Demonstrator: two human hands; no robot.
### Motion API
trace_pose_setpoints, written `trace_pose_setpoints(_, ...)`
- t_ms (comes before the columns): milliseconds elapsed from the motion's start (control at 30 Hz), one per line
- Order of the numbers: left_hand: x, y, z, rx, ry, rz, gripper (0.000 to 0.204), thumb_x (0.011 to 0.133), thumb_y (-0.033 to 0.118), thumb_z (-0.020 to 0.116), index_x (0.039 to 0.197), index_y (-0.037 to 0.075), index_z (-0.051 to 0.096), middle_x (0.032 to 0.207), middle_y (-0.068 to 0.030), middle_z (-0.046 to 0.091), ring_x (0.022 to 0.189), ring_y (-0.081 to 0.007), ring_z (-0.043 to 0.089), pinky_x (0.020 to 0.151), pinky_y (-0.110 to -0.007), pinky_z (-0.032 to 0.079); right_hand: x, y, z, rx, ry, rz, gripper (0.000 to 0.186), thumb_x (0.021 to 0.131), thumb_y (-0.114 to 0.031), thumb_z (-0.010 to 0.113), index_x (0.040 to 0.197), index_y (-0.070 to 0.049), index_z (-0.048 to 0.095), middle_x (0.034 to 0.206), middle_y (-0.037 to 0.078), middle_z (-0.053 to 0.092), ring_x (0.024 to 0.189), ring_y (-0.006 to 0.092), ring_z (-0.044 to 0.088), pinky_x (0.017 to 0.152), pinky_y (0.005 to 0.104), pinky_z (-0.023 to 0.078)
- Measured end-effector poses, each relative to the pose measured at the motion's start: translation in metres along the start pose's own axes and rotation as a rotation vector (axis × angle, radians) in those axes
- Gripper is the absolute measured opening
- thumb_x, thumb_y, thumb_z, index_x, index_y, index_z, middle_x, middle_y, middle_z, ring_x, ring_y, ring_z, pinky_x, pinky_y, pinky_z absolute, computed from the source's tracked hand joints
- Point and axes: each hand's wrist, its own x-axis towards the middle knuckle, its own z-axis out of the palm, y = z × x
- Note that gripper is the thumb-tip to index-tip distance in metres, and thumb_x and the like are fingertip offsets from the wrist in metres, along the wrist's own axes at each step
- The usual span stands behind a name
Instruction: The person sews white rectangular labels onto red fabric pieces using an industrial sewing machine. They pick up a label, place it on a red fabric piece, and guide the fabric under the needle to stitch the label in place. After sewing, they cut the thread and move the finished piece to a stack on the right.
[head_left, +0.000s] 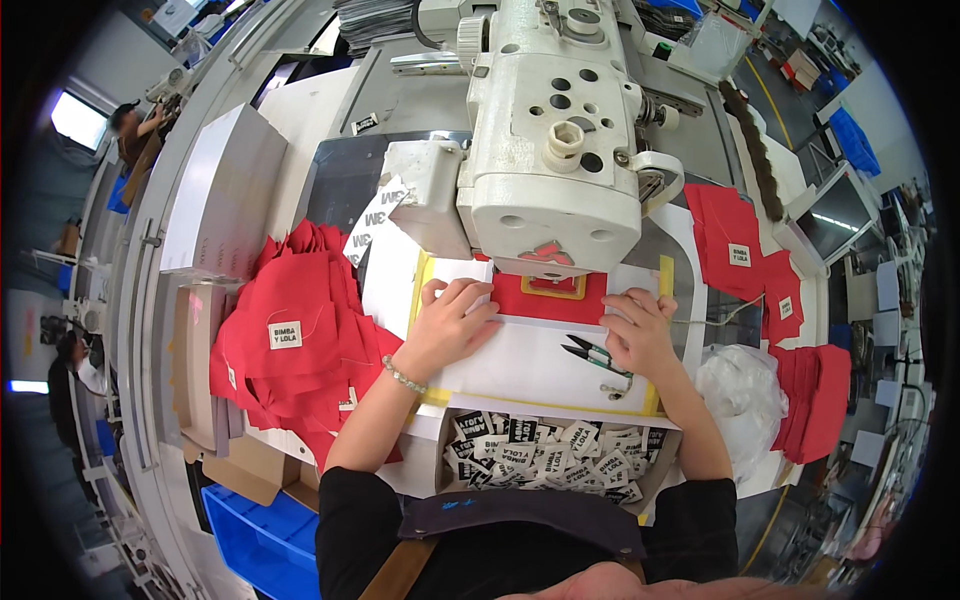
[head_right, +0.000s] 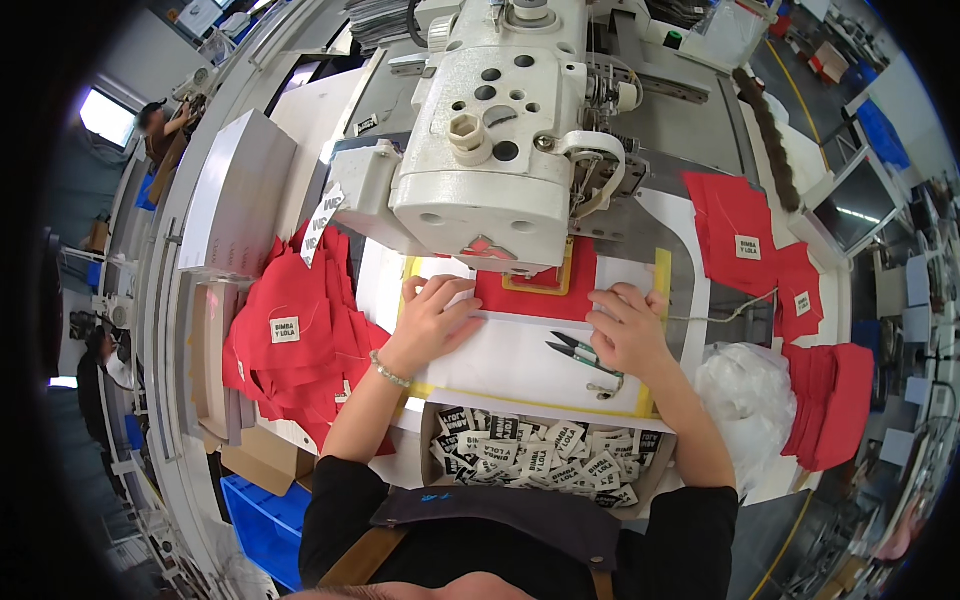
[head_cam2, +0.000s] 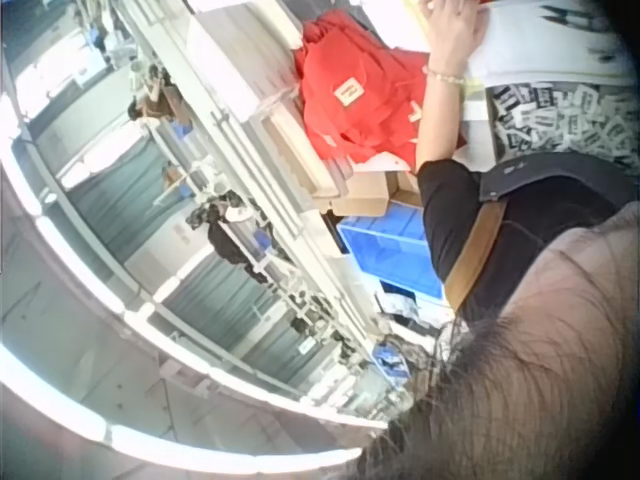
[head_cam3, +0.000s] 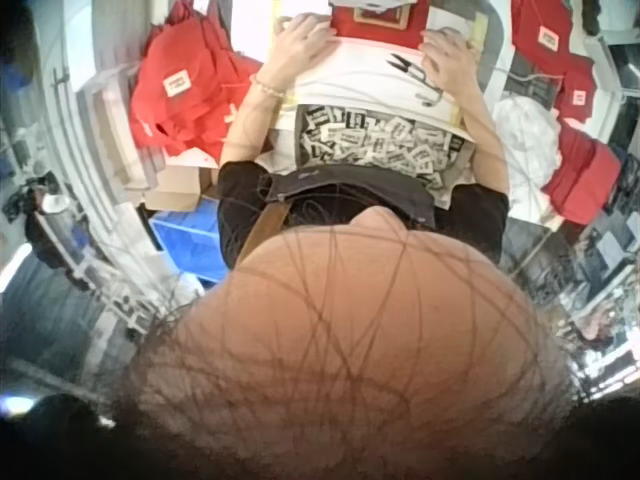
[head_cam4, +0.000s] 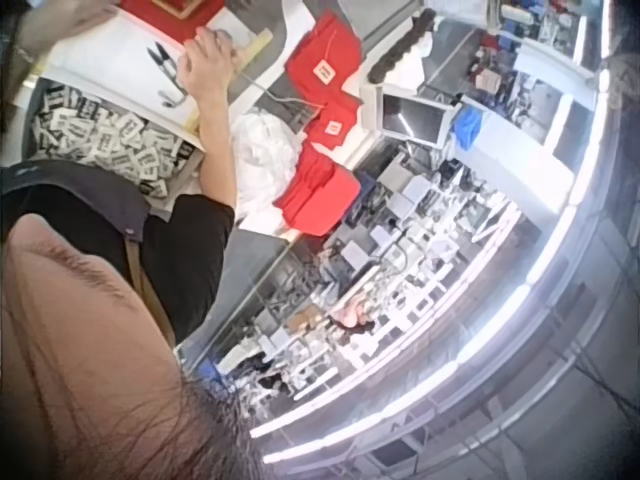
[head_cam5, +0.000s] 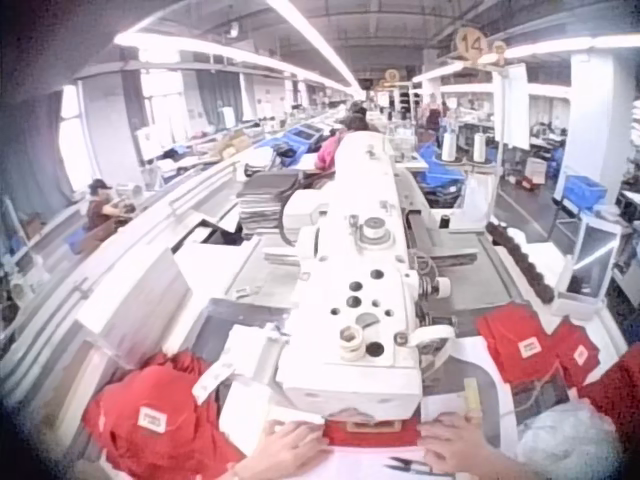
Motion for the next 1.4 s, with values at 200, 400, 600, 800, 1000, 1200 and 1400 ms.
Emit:
trace_pose_setpoints(200,-0.0027,-0.0020,0.0020,0.006,0.002,0.022,0.016,0.077,0.021,0.074,0.089,0.014,0.066,0.112,-0.0005,0.060,0.106,-0.0175,0.055,0.087,-0.040,0.036,-0.0013,-0.0003,-0.0005,-0.026,0.018,-0.054,0.020,0.059,-0.008,0.064,0.078,-0.016,0.065,0.101,-0.002,0.065,0.093,0.0185,0.059,0.077,0.0385,0.028)
trace_pose_setpoints(400,-0.0026,-0.0005,0.0046,0.004,-0.007,0.067,0.014,0.079,0.020,0.072,0.090,0.014,0.066,0.115,-0.0009,0.061,0.109,-0.0174,0.055,0.090,-0.040,0.034,-0.0006,-0.0036,-0.0007,-0.036,0.008,-0.087,0.023,0.059,-0.008,0.064,0.081,-0.015,0.066,0.098,-0.002,0.065,0.091,0.0181,0.059,0.077,0.0385,0.027)
trace_pose_setpoints(600,-0.0026,0.0010,0.0019,0.062,-0.026,0.048,0.017,0.077,0.018,0.073,0.093,0.016,0.067,0.116,-0.0007,0.063,0.110,-0.0167,0.058,0.090,-0.039,0.036,-0.0026,-0.0013,0.0005,-0.022,-0.004,-0.080,0.023,0.058,-0.008,0.064,0.081,-0.014,0.066,0.097,-0.002,0.066,0.091,0.0177,0.059,0.076,0.0385,0.027)
trace_pose_setpoints(800,-0.0008,0.0015,0.0044,0.067,-0.043,0.117,0.022,0.080,0.016,0.070,0.101,0.014,0.069,0.120,-0.0024,0.063,0.111,-0.0163,0.059,0.097,-0.042,0.035,-0.0005,-0.0027,-0.0019,-0.037,0.013,-0.083,0.020,0.061,-0.011,0.065,0.081,-0.014,0.066,0.098,-0.002,0.067,0.093,0.0168,0.060,0.076,0.0375,0.028)
trace_pose_setpoints(1000,-0.0018,0.0004,0.0071,0.034,-0.090,0.127,0.026,0.082,0.013,0.068,0.107,0.011,0.068,0.120,-0.0057,0.064,0.115,-0.0188,0.059,0.101,-0.043,0.039,0.0030,-0.0039,-0.0054,-0.020,0.020,-0.069,0.019,0.066,-0.021,0.070,0.083,-0.014,0.067,0.103,-0.002,0.069,0.095,0.0154,0.060,0.078,0.0371,0.029)
trace_pose_setpoints(1200,-0.0002,-0.0003,0.0090,-0.024,-0.091,0.142,0.027,0.081,0.012,0.067,0.107,0.007,0.066,0.121,-0.0107,0.063,0.117,-0.0241,0.058,0.102,-0.043,0.042,-0.0021,-0.0014,-0.0029,0.020,-0.020,-0.039,0.021,0.063,-0.019,0.071,0.083,-0.013,0.069,0.102,-0.002,0.069,0.095,0.0163,0.060,0.081,0.0375,0.027)
trace_pose_setpoints(1400,0.0002,-0.0008,0.0077,-0.036,-0.110,0.130,0.030,0.081,0.014,0.067,0.111,0.007,0.065,0.123,-0.0097,0.062,0.119,-0.0249,0.056,0.104,-0.044,0.038,0.0007,-0.0033,-0.0040,-0.014,-0.035,-0.058,0.019,0.065,-0.022,0.071,0.080,-0.013,0.066,0.098,-0.002,0.068,0.092,0.0149,0.060,0.078,0.0380,0.029)
